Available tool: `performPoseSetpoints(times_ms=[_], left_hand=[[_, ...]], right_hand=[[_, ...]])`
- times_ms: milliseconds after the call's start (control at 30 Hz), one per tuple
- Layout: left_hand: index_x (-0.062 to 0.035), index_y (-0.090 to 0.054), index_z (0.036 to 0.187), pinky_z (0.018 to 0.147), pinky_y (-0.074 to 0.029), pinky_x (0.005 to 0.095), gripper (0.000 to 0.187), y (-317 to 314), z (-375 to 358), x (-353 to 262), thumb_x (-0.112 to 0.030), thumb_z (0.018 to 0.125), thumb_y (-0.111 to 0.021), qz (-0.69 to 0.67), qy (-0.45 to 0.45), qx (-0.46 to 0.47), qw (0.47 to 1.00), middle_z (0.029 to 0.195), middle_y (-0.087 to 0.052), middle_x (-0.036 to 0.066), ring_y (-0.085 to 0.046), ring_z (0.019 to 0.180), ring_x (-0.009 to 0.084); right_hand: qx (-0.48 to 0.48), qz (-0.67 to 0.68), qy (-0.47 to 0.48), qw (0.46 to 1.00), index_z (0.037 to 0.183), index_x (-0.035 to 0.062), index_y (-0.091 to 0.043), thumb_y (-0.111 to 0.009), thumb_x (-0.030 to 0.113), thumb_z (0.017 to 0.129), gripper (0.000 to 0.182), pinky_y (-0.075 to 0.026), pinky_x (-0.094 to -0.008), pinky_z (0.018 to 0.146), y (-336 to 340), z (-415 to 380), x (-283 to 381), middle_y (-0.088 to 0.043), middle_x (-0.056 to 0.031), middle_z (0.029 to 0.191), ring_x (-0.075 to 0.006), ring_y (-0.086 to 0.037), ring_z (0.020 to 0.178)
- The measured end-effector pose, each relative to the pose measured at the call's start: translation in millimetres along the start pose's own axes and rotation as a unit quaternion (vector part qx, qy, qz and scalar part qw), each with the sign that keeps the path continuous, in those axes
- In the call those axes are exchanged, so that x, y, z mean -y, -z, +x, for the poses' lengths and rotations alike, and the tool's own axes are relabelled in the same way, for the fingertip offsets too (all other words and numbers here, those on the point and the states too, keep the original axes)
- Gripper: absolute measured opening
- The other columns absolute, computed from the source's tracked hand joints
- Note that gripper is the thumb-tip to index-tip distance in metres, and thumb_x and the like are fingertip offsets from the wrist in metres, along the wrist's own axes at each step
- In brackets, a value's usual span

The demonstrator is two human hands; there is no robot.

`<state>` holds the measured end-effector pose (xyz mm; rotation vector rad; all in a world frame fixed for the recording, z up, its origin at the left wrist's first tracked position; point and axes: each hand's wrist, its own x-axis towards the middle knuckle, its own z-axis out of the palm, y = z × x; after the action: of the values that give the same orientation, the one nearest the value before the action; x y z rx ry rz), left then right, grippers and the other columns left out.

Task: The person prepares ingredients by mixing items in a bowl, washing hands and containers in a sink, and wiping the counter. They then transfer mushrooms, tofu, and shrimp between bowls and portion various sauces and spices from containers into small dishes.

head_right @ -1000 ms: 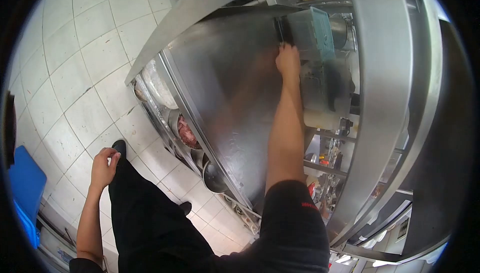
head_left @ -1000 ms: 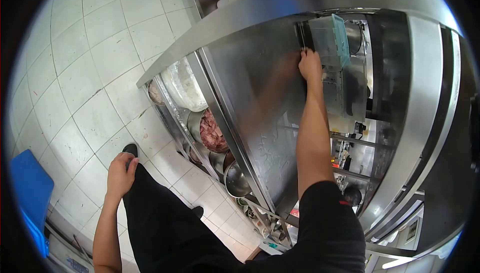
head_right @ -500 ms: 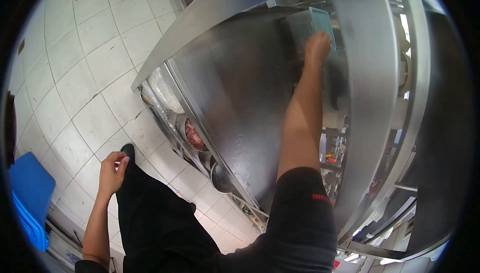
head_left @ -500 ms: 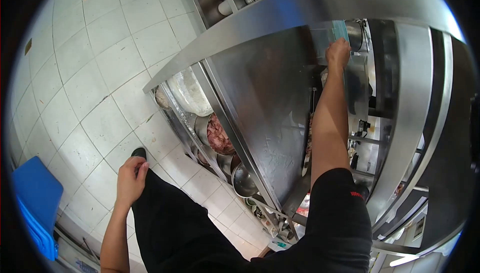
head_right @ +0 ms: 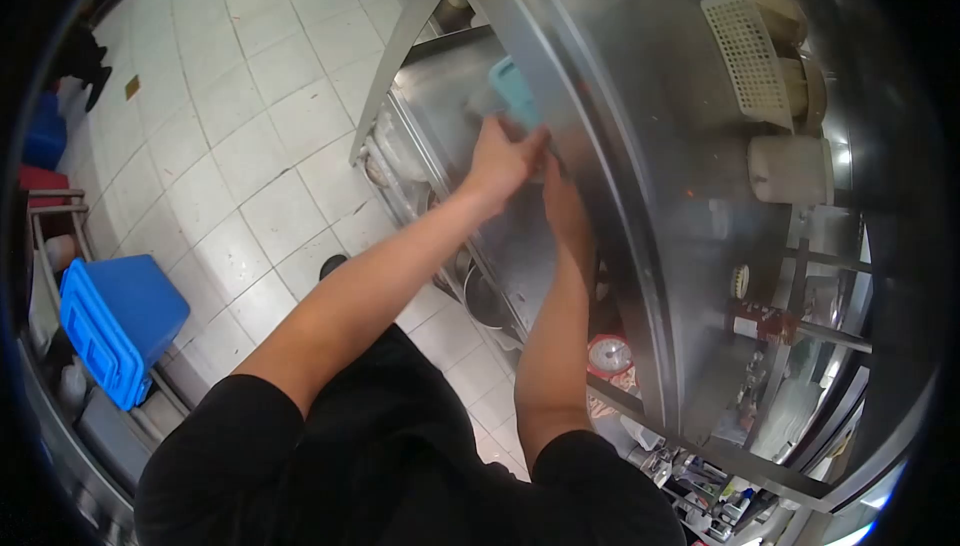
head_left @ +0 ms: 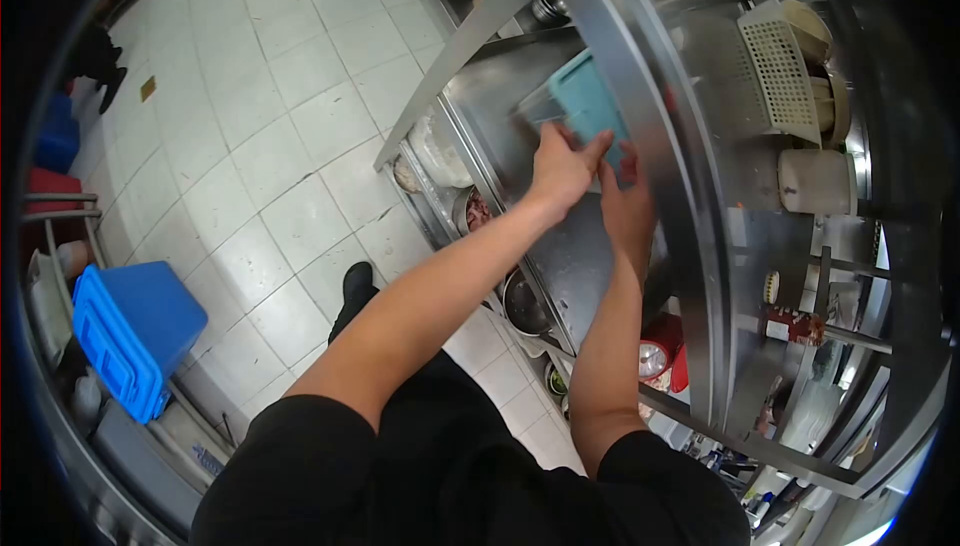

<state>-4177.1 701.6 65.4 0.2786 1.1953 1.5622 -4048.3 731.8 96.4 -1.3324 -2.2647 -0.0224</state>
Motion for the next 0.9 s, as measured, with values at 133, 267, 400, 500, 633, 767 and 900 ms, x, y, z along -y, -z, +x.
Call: performPoseSetpoints(times_ms=[133, 267, 400, 500, 633, 767, 900], left_hand=[[0.0069, -0.044, 0.121, 0.06, -0.064, 0.0424, 0.043, -22.3, -71.8, 0.5, -0.01, 0.094, -0.073, 0.013, -0.025, -0.128, 0.991, 0.111, -0.068, 0.027, -0.076, 0.084, 0.0368], [0.0066, -0.047, 0.119, 0.05, -0.064, 0.0402, 0.037, -24.5, -94.9, -5.7, -0.008, 0.094, -0.07, 0.064, -0.055, -0.131, 0.988, 0.108, -0.069, 0.025, -0.076, 0.077, 0.0372], [-0.0013, -0.066, 0.114, 0.067, -0.062, 0.0447, 0.03, 4.1, -116.7, -23.1, -0.025, 0.097, -0.066, 0.264, -0.065, -0.072, 0.96, 0.095, -0.07, 0.01, -0.073, 0.088, 0.0232], [0.0034, -0.065, 0.124, 0.088, -0.062, 0.0453, 0.032, 78.2, -120.0, -14.4, -0.018, 0.1, -0.062, 0.137, -0.021, 0.062, 0.988, 0.12, -0.071, 0.017, -0.071, 0.107, 0.028], [0.0015, -0.061, 0.138, 0.099, -0.053, 0.043, 0.046, 119.3, -157.3, -17.1, -0.024, 0.1, -0.065, 0.17, -0.023, 0.031, 0.985, 0.132, -0.068, 0.017, -0.066, 0.114, 0.0283], [0.0032, -0.061, 0.136, 0.099, -0.05, 0.0386, 0.054, 152.1, -133.5, -31.2, -0.038, 0.101, -0.065, 0.214, -0.037, 0.005, 0.976, 0.123, -0.071, 0.017, -0.066, 0.109, 0.0261], [0.0061, -0.063, 0.129, 0.071, -0.062, 0.052, 0.042, 156.5, -187.3, -30.0, -0.02, 0.096, -0.069, 0.29, -0.074, -0.09, 0.95, 0.118, -0.067, 0.018, -0.069, 0.094, 0.0357]], right_hand=[[-0.003, 0.019, -0.113, 0.993, 0.14, 0.0041, -0.063, -0.065, 0.024, 0.102, 0.044, -0.045, -0.0443, 0.107, 33.0, -65.7, -63.1, -0.065, -0.0218, 0.137, -0.0392, -0.06, 0.127], [-0.041, 0.065, -0.15, 0.986, 0.139, 0.0026, -0.063, -0.065, 0.025, 0.101, 0.044, -0.046, -0.0448, 0.106, 47.1, -79.5, -108.1, -0.065, -0.0224, 0.136, -0.0397, -0.06, 0.126], [-0.06, 0.122, -0.189, 0.973, 0.137, 0.0011, -0.063, -0.065, 0.027, 0.101, 0.044, -0.046, -0.0454, 0.106, 47.0, -79.5, -89.5, -0.066, -0.023, 0.135, -0.0402, -0.061, 0.125], [-0.082, 0.15, -0.248, 0.954, 0.136, -0.0001, -0.063, -0.065, 0.028, 0.101, 0.045, -0.047, -0.0458, 0.106, 59.4, -73.4, -83.3, -0.066, -0.0234, 0.134, -0.0405, -0.061, 0.124], [-0.063, 0.202, -0.307, 0.928, 0.134, -0.0017, -0.063, -0.065, 0.029, 0.1, 0.046, -0.047, -0.0464, 0.106, 86.1, -88.3, -84.6, -0.066, -0.024, 0.133, -0.041, -0.062, 0.123], [0.004, 0.271, -0.32, 0.908, 0.132, -0.0032, -0.064, -0.066, 0.031, 0.1, 0.047, -0.048, -0.0469, 0.106, 81.4, -112.8, -71.0, -0.067, -0.0246, 0.132, -0.0415, -0.063, 0.122], [0.085, 0.336, -0.301, 0.889, 0.13, -0.0047, -0.064, -0.066, 0.032, 0.1, 0.048, -0.048, -0.0475, 0.105, 86.7, -143.3, -62.9, -0.067, -0.0252, 0.13, -0.042, -0.063, 0.121]])
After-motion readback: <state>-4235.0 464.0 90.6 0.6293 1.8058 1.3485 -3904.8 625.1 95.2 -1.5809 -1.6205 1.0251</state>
